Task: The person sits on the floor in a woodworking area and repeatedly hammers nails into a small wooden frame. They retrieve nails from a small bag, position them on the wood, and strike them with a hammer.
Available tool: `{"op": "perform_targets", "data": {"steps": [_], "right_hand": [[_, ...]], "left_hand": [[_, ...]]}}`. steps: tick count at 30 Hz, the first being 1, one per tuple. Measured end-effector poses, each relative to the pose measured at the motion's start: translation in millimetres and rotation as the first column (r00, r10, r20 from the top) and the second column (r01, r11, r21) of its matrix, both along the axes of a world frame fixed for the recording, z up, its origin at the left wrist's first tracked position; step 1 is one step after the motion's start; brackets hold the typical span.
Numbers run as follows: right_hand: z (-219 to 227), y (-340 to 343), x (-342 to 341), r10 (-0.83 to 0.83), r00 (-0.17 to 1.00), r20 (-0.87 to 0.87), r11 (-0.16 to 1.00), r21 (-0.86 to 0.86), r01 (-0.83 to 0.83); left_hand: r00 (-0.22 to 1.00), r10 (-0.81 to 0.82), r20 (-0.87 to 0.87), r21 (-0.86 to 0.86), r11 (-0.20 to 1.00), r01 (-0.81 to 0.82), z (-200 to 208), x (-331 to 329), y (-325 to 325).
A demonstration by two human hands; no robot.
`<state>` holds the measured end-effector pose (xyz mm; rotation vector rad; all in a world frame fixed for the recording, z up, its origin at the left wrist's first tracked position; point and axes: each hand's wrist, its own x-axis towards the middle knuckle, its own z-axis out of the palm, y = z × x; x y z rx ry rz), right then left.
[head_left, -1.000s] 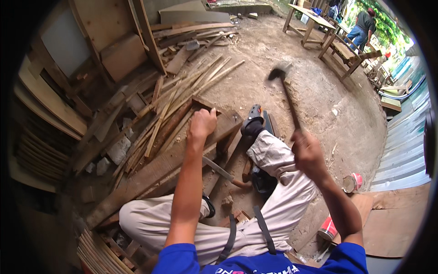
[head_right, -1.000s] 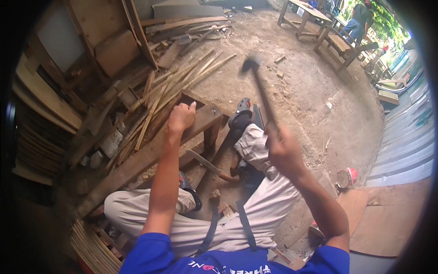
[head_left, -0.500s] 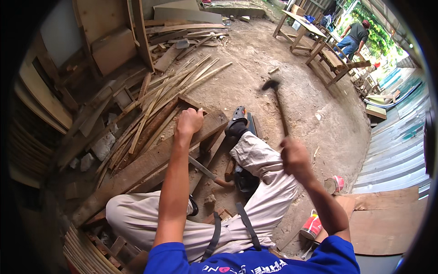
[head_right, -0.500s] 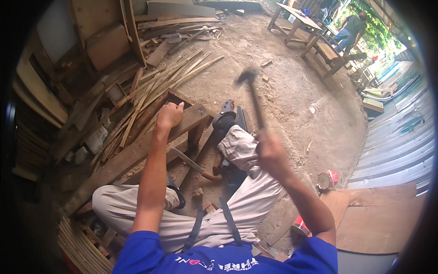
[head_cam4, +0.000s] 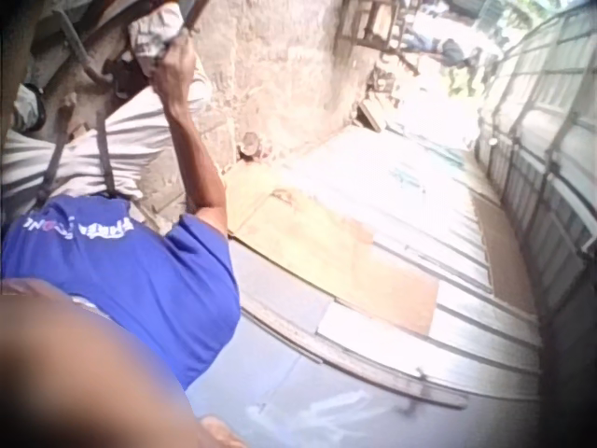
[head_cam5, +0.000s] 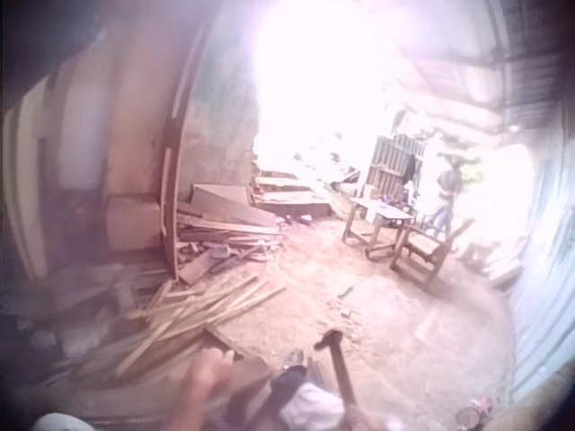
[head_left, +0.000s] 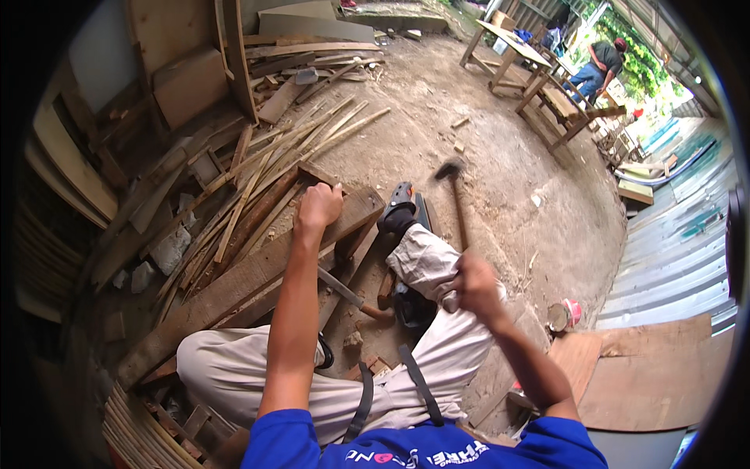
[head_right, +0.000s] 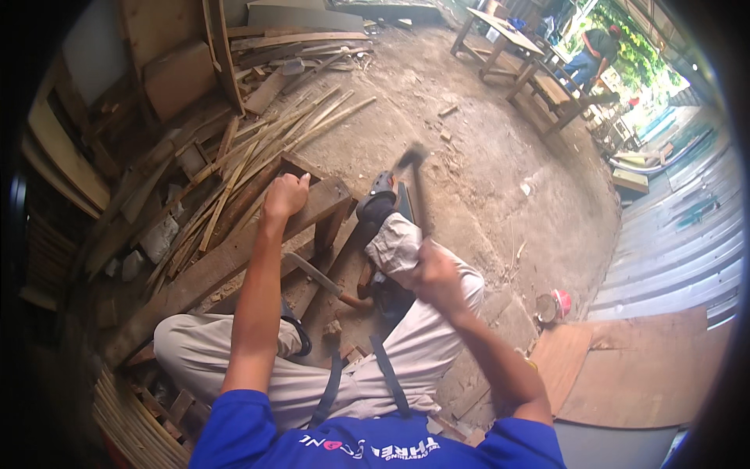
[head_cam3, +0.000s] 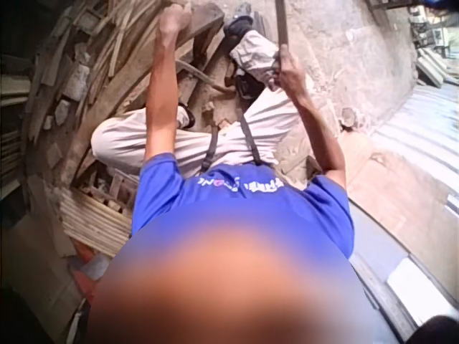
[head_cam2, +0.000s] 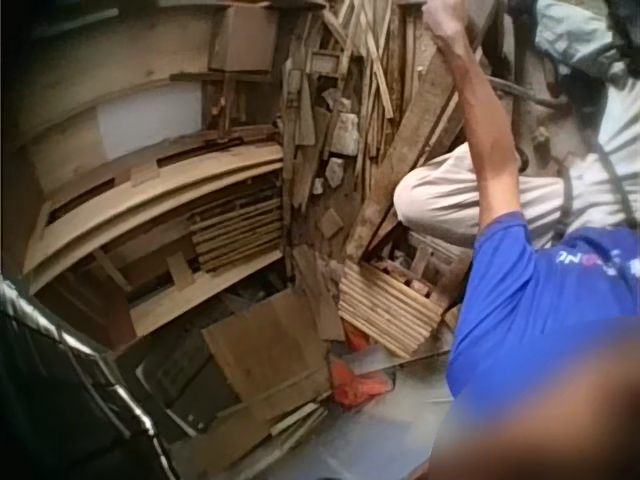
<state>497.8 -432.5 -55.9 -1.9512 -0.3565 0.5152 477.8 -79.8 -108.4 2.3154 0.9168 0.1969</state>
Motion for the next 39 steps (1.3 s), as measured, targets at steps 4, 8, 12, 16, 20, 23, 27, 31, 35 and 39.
{"op": "perform_targets", "data": {"steps": [4, 8, 12, 16, 20, 23, 27, 31, 35, 39], "right_hand": [[120, -15, 40, -0.256, 0.950, 0.179, 0.800, 0.590, 0.105], [159, 40, 20, -0.329, 0.892, 0.310, 0.353, 0.916, -0.188], [28, 66, -35, 0.357, 0.774, 0.523, 0.922, -0.331, -0.202], [-9, -3, -9, 0.005, 0.999, -0.052, 0.995, -0.102, -0.010], [110, -33, 32, -0.208, 0.971, 0.121, 0.796, 0.598, 0.096], [170, 13, 24, -0.308, 0.844, 0.438, 0.500, 0.830, -0.248], [92, 83, -28, -0.402, 0.696, 0.595, 0.767, 0.634, -0.100], [-13, 22, -58, 0.254, 0.966, 0.050, 0.967, -0.013, -0.253], [32, -37, -6, 0.085, 0.964, 0.252, 0.995, 0.027, -0.094], [161, -8, 6, -0.314, 0.884, 0.347, 0.671, 0.740, -0.052]], "left_hand": [[1.000, -0.005, 0.030, 0.012, 1.000, 0.005, -4, -1, 0], [0.996, 0.000, 0.094, 0.053, 0.999, -0.005, -12, -2, 0], [0.999, 0.031, 0.011, 0.015, 0.999, -0.031, -11, -4, 1], [0.999, 0.027, 0.017, 0.033, 0.999, -0.028, -7, -2, -1], [1.000, 0.007, 0.024, -0.001, 1.000, -0.007, -2, -2, -4], [1.000, -0.004, -0.018, -0.013, 1.000, 0.004, -2, -2, -1], [0.999, -0.007, 0.033, -0.007, 1.000, 0.007, -7, -5, 1], [1.000, -0.006, 0.022, -0.001, 1.000, 0.006, -9, -5, 4], [0.998, 0.000, 0.061, 0.006, 1.000, -0.001, -5, -3, 6], [0.996, -0.007, 0.087, -0.010, 1.000, 0.007, -9, -3, 4]]}}
